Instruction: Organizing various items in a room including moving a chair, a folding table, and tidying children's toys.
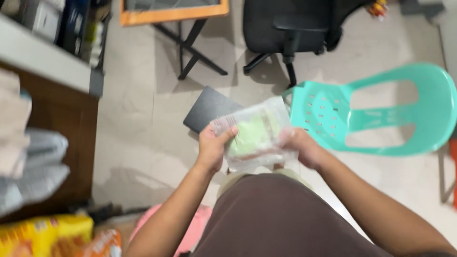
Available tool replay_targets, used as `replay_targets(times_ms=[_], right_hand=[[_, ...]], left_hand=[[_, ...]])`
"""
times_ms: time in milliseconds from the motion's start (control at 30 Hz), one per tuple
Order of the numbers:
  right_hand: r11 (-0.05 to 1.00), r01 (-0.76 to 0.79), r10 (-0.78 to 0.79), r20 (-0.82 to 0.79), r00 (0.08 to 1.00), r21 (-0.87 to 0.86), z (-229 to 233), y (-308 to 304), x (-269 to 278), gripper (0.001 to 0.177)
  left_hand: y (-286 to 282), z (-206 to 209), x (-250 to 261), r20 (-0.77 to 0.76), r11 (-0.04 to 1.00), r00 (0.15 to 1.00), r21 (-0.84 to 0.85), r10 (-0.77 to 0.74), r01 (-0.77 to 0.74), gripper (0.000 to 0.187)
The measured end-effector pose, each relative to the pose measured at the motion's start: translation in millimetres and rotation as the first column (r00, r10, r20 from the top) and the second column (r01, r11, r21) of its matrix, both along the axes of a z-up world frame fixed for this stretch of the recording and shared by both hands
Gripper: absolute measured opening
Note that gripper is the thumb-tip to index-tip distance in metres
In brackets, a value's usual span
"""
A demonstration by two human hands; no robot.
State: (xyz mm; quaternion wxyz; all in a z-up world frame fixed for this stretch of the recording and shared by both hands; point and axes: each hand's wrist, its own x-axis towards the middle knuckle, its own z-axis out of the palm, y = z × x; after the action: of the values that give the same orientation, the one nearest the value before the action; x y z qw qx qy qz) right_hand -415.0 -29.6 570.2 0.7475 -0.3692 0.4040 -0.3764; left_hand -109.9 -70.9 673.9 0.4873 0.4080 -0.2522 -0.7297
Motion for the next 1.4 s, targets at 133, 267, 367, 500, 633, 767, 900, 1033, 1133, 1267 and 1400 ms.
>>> replay_targets(times_ms=[133, 267, 367, 500, 633, 767, 900, 1033, 1133, 1267, 1400], right_hand=[[0.932, 0.335, -0.273, -0.336, 0.901, 0.141, 106, 40, 47, 0.029], [0.883, 0.464, -0.348, -0.553, 0.757, 0.078, 123, 82, 12, 0.025], [0.886, 0.442, -0.218, -0.714, 0.666, 0.142, 160, 107, -11, 0.026], [0.799, 0.564, -0.594, -0.416, 0.689, -0.207, 131, 167, -71, 0.031], [0.433, 0.874, -0.898, 0.015, 0.440, 0.219, 118, 250, -144, 0.052], [0.413, 0.834, -0.908, 0.235, 0.346, 0.367, 67, 352, -214, 0.026], [0.333, 0.779, -0.941, 0.238, 0.240, 0.532, 84, 420, -245, 0.010], [0.186, 0.843, -0.975, 0.204, 0.093, 0.505, 106, 474, -275, 0.019], [-0.027, 0.888, -0.997, 0.052, -0.057, 0.458, 120, 512, -297, 0.036], [-0.083, 0.940, -0.975, 0.170, -0.146, 0.331, 95, 566, -315, 0.030], [-0.108, 0.970, -0.968, 0.199, -0.152, 0.218, 118, 584, -333, 0.034]], left_hand=[[-6, -9, -6, 0.198, 0.963, 0.944, -0.007, -0.264, 0.270, 0.021], [-15, 27, -46, 0.827, 0.668, 0.449, -0.125, -0.338, 0.733, 0.021], [-6, 44, -99, 0.859, 0.415, 0.293, -0.106, -0.419, 0.904, 0.027], [29, 10, -182, 0.751, 0.234, 0.277, -0.166, -0.600, 0.958, 0.023], [76, -11, -264, 0.556, 0.313, 0.402, -0.253, -0.727, 0.916, 0.023], [128, -7, -342, 0.282, 0.417, 0.442, -0.149, -0.851, 0.897, 0.026], [188, 2, -422, 0.207, 0.417, 0.433, -0.115, -0.878, 0.901, 0.027], [247, 6, -491, 0.197, 0.306, 0.312, -0.061, -0.929, 0.950, 0.023], [285, 16, -537, 0.189, 0.161, 0.167, -0.050, -0.968, 0.986, 0.023], [325, 25, -586, 0.161, -0.001, -0.006, 0.036, -0.987, 0.999, 0.025], [364, 44, -637, 0.092, -0.116, -0.127, 0.116, -0.988, 0.986, 0.025]])
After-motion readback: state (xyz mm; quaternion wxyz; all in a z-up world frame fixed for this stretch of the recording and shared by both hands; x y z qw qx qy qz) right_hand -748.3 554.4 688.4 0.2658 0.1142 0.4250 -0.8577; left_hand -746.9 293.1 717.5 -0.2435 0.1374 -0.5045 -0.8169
